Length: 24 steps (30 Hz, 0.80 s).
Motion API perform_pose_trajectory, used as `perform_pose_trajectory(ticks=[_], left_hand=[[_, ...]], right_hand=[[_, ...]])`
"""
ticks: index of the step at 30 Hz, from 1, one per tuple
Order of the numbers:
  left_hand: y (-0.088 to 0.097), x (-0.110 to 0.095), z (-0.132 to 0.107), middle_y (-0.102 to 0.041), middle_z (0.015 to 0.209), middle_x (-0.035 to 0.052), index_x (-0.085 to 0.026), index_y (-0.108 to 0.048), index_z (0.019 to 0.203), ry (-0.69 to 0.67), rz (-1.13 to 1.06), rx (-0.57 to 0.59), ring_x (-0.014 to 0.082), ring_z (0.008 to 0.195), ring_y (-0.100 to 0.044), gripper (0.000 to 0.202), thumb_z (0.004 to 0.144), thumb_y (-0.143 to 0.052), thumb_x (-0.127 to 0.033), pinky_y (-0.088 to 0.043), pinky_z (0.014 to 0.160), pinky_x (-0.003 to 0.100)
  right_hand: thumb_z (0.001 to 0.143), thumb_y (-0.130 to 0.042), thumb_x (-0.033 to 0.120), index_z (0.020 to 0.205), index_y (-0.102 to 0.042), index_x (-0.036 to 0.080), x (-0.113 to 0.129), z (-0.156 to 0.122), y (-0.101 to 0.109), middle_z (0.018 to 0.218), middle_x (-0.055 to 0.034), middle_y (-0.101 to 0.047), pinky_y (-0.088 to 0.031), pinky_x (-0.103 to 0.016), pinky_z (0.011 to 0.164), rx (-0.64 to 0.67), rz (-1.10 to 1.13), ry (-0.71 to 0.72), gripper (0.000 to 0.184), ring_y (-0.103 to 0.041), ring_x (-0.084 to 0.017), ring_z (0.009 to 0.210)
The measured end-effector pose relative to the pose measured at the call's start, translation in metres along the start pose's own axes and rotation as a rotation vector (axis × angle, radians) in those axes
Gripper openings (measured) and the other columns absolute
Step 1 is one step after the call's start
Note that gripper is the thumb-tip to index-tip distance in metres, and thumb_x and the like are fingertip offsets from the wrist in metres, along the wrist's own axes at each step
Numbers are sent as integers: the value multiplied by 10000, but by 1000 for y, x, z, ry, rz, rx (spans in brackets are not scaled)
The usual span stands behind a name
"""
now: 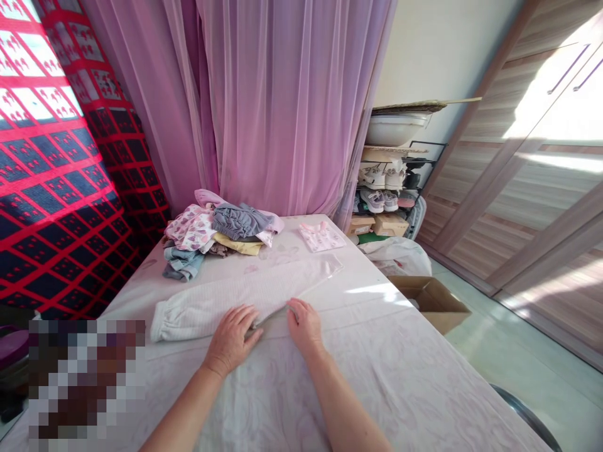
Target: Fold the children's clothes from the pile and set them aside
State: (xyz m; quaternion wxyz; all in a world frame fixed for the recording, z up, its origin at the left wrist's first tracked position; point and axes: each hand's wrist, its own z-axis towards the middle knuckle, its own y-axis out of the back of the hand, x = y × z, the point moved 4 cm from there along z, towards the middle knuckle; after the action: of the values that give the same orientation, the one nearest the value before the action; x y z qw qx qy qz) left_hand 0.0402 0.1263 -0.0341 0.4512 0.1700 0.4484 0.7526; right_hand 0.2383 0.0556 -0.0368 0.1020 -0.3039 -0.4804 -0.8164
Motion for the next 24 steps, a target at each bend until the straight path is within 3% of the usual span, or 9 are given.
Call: perform_pose_trajectory(ticks=[3, 7, 10, 13, 17, 24], left_hand=[[-1, -11, 2, -705, 1148, 77, -224, -641, 1116, 34, -67, 3, 251, 1099, -628, 278, 861, -587, -322, -488, 986, 460], [2, -11, 8, -722, 1041, 73, -222, -643, 955, 125, -157, 8, 225, 1010, -652, 141, 854, -563, -280, -512, 930, 417], [4, -11, 14, -724, 968, 67, -220, -627, 858, 198, -181, 29, 221, 944, -659, 95, 853, -546, -271, -519, 879, 409], [5, -14, 17, -718, 917, 61, -219, -606, 793, 244, -182, 23, 216, 890, -655, 119, 859, -516, -262, -513, 835, 403], [6, -18, 16, -718, 921, 60, -224, -590, 773, 224, -203, 19, 219, 904, -651, 147, 876, -496, -270, -503, 842, 401], [5, -17, 13, -711, 956, 63, -221, -585, 789, 202, -195, 27, 226, 942, -640, 135, 886, -513, -281, -492, 872, 414]], right_hand=[[877, -446, 173, 1108, -691, 177, -14, 8, 6, 1050, -98, -711, -479, -322, 878, -30, -5, -135, 336, -646, -206, 978], [862, -463, 181, 1104, -688, 210, -27, 20, 16, 1064, -91, -700, -472, -312, 861, -7, -45, -231, 332, -643, -210, 982], [845, -477, 199, 1154, -672, 209, -40, 32, 22, 1067, -79, -706, -475, -324, 864, 8, 76, -368, 366, -659, -203, 916], [836, -476, 233, 1185, -661, 176, -54, 43, 25, 944, -69, -730, -489, -350, 859, 10, 195, -472, 399, -676, -212, 860], [825, -459, 258, 1258, -621, 134, -66, 54, 23, 754, -41, -726, -529, -334, 743, 22, 291, -529, 478, -690, -211, 726], [828, -416, 287, 1404, -468, 31, -75, 73, 15, 854, -102, -744, -544, -277, 591, -43, 414, -582, 632, -714, -214, 743]])
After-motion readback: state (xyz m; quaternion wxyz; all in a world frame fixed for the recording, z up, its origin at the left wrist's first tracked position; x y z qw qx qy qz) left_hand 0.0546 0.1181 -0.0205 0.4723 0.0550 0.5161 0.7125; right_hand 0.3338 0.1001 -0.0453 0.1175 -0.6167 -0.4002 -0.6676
